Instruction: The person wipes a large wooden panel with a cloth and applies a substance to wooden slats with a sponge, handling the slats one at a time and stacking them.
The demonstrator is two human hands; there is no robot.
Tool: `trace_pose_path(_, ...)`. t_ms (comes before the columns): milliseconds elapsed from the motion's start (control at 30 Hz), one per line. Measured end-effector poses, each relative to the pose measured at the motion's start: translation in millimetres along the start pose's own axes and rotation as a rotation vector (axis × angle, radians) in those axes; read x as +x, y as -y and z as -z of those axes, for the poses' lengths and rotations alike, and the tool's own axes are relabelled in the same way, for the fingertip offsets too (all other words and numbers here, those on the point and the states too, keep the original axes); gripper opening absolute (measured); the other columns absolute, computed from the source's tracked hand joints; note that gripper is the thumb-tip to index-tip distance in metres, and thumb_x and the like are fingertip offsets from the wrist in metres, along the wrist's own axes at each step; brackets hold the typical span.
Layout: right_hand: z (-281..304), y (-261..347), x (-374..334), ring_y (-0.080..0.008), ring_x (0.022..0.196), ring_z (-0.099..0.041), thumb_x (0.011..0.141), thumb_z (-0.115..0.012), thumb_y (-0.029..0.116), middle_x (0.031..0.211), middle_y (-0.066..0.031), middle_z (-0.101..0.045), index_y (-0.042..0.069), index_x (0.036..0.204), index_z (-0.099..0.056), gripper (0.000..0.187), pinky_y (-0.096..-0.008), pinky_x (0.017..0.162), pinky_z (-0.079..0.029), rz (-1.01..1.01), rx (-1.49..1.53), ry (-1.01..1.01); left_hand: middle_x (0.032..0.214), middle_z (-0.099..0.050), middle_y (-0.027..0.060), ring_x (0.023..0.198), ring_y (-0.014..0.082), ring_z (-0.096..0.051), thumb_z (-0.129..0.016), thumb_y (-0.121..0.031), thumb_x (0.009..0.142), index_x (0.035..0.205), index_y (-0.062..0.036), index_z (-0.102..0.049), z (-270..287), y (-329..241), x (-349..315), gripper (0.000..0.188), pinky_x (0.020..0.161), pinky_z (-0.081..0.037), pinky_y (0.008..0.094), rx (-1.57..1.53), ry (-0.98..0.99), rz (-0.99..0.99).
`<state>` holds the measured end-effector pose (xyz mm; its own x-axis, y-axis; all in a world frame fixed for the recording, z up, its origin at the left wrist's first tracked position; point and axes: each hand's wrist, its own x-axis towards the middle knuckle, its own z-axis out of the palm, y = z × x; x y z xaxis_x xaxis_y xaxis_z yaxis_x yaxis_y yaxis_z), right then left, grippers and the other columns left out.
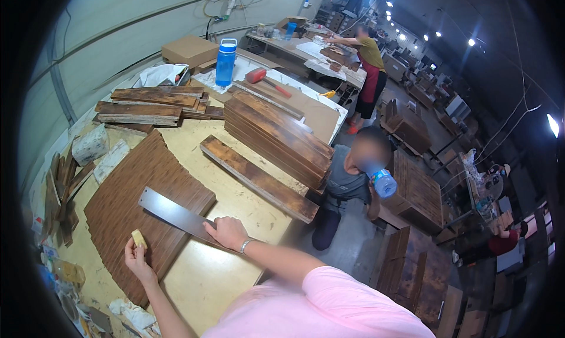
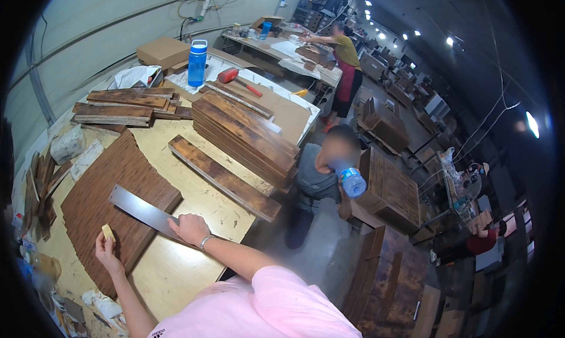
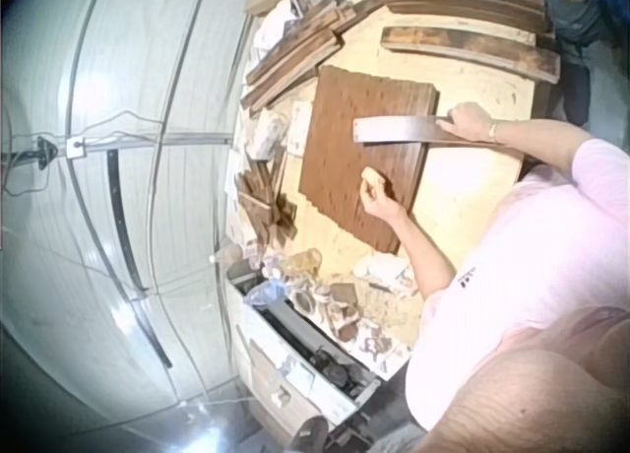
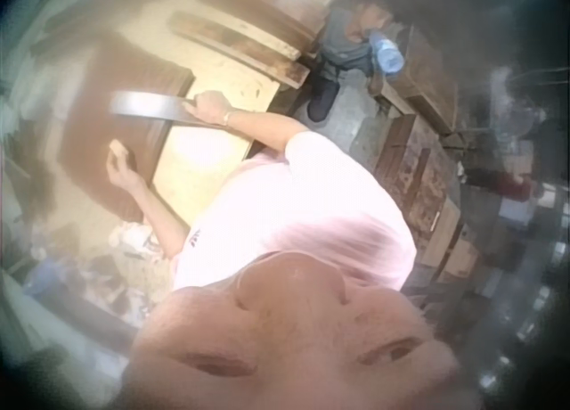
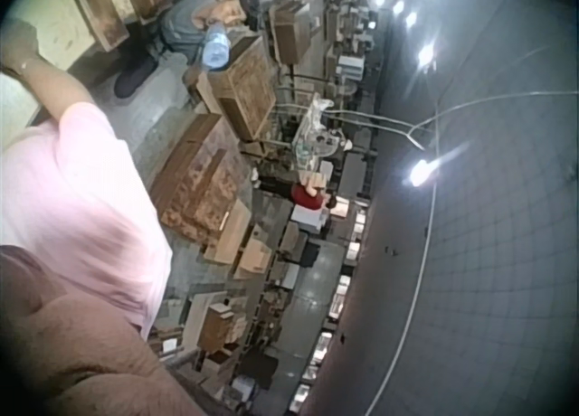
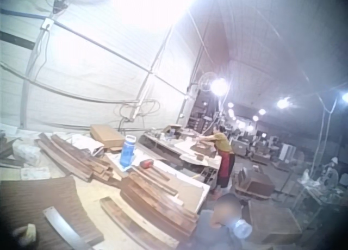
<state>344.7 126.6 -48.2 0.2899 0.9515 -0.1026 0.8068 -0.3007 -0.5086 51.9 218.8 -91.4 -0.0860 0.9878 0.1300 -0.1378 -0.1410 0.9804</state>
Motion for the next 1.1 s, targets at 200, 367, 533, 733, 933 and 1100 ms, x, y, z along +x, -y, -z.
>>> trace_pose_path(200, -5.2, -2.0, 1.0, -0.0396, 0.071, -0.067, 0.095, -0.045, 0.052, 0.072, -0.0241, -0.067, 0.001, 0.073, -0.070, 0.061, -0.0470, 0.069, -0.054, -0.001, -0.024, -0.021, 0.098, -0.061, 0.0008, 0.081, 0.0053, -0.054, -0.059, -0.004, 0.093, 0.122, 0.0033, -0.060, 2.8, 1.6, 1.7, 0.030, 0.073, -0.044, 0.0193, -0.036, 0.015, 0.005)
trace_pose_path(367, -2.5, -2.7, 0.5, -0.0393, 0.071, -0.067, 0.096, -0.044, 0.052, 0.071, -0.0238, -0.067, 0.000, 0.072, -0.070, 0.063, -0.0471, 0.069, -0.054, 0.012, -0.002, -0.023, 0.099, -0.062, 0.0017, 0.081, 0.0055, -0.055, -0.060, -0.004, 0.092, 0.122, 0.0037, -0.060, 1.9, 6.5, 3.0, 0.031, 0.073, -0.044, 0.0194, -0.024, -0.007, 0.010)
trace_pose_path(533, -7.5, -7.5, 2.7, -0.0394, 0.071, -0.067, 0.096, -0.044, 0.051, 0.071, -0.0239, -0.067, 0.000, 0.072, -0.069, 0.062, -0.0473, 0.070, -0.054, 0.012, -0.017, -0.054, 0.100, -0.063, 0.0034, 0.084, 0.0072, -0.057, -0.061, -0.004, 0.091, 0.122, 0.0042, -0.058, -6.4, -6.7, -0.5, 0.032, 0.075, -0.045, 0.0208, -0.017, -0.010, 0.016)
trace_pose_path(733, -12.2, 6.2, 8.3, -0.0440, 0.076, -0.065, 0.093, -0.044, 0.050, 0.074, -0.0274, -0.065, -0.003, 0.075, -0.069, 0.061, -0.0504, 0.076, -0.052, 0.021, 0.008, 0.018, 0.101, -0.066, 0.0076, 0.081, 0.0125, -0.063, -0.062, -0.005, 0.088, 0.120, 0.0038, -0.060, -6.6, -15.8, -1.3, 0.033, 0.069, -0.052, 0.0252, -0.024, -0.111, 0.066)
trace_pose_path(933, -21.4, -31.1, 14.8, -0.0294, 0.057, -0.056, 0.097, -0.050, 0.047, 0.060, -0.0209, -0.059, -0.005, 0.065, -0.061, 0.062, -0.0442, 0.063, -0.044, -0.082, 0.405, 0.085, 0.099, -0.066, 0.0062, 0.083, 0.0104, -0.062, -0.066, -0.006, 0.086, 0.119, 0.0032, -0.061, -21.0, -57.0, -12.0, 0.035, 0.073, -0.050, 0.0231, -0.259, -0.055, 0.040)
trace_pose_path(1100, 11.3, -4.6, -10.3, -0.0087, 0.059, -0.034, 0.096, -0.060, 0.033, 0.056, -0.0017, -0.039, -0.003, 0.062, -0.051, 0.050, -0.0333, 0.052, -0.032, -0.005, 0.581, 0.099, 0.110, -0.063, 0.0077, 0.090, 0.0109, -0.061, -0.064, 0.003, 0.087, 0.125, 0.0049, -0.056, -32.2, -87.9, -37.2, 0.039, 0.081, -0.052, 0.0248, -0.294, -0.020, -0.028)
